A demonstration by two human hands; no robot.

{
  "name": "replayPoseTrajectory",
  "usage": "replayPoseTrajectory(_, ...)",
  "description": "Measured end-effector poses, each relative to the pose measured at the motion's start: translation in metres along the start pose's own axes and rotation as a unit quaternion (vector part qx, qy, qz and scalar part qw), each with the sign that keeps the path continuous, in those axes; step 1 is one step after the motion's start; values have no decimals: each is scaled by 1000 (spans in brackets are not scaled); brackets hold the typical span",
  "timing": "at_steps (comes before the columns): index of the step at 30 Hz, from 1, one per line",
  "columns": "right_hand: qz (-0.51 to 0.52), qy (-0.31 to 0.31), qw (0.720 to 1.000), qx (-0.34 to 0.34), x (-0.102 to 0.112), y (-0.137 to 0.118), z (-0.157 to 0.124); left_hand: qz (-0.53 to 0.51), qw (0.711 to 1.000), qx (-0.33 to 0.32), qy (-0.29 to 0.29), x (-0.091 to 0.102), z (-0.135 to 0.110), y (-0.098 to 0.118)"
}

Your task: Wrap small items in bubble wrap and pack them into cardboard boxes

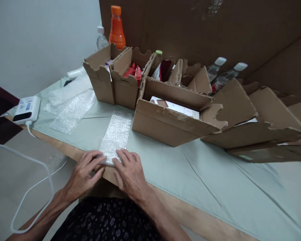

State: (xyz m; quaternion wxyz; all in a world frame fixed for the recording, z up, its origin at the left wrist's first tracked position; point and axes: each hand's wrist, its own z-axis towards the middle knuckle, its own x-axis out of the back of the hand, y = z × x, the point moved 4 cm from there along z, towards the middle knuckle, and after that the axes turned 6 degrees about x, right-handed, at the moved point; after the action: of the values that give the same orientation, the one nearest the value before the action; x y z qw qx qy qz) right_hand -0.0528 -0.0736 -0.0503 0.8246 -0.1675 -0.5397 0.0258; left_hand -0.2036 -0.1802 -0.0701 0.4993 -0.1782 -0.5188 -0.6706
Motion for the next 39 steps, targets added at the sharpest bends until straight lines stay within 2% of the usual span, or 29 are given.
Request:
replayPoseTrajectory(2, 16, 12, 1000, 10, -3, 2, 3, -3, 1000, -1, 9, 2, 3, 0)
replayPoseTrajectory(5, 72, 23, 997, -33, -3, 9, 7, -55, 998, 1, -1, 6, 7, 1)
replayPoseTrajectory(9, 120, 24, 988, -98, 2, 15, 8, -92, 994, 63, -18, 8, 15, -2)
replayPoseTrajectory(12, 54, 90, 990, -90, 13, 11, 6, -68, 994, 82, -2, 3, 24, -5)
replayPoseTrajectory(14, -7, 112, 992, -62, 17, 7, 5, -54, 995, 85, 7, -3, 31, -8)
replayPoseTrajectory(18, -46, 44, 998, -8, 9, 5, 8, -21, 996, 91, 13, -10, 40, -12)
replayPoseTrajectory(21, -30, 10, 999, -6, 1, 13, 13, -8, 996, 85, 36, -4, 38, -10)
replayPoseTrajectory(23, 1, 10, 1000, -18, 1, 17, 15, -11, 998, 47, 43, 3, 31, -5)
replayPoseTrajectory(27, 85, -7, 995, -50, 6, 20, 15, -35, 999, -28, 3, 8, 19, 2)
replayPoseTrajectory(30, 84, -4, 994, -72, 10, 23, 13, -59, 998, -13, -5, 5, 25, -2)
replayPoseTrajectory(34, -16, 35, 997, -62, 15, 25, 15, -26, 999, 31, -1, -6, 45, -14)
replayPoseTrajectory(37, -31, -11, 999, -33, 9, 26, 18, 8, 999, 43, 31, -10, 52, -18)
replayPoseTrajectory(39, -28, -32, 999, -30, 5, 29, 20, -1, 999, 27, 43, -9, 50, -16)
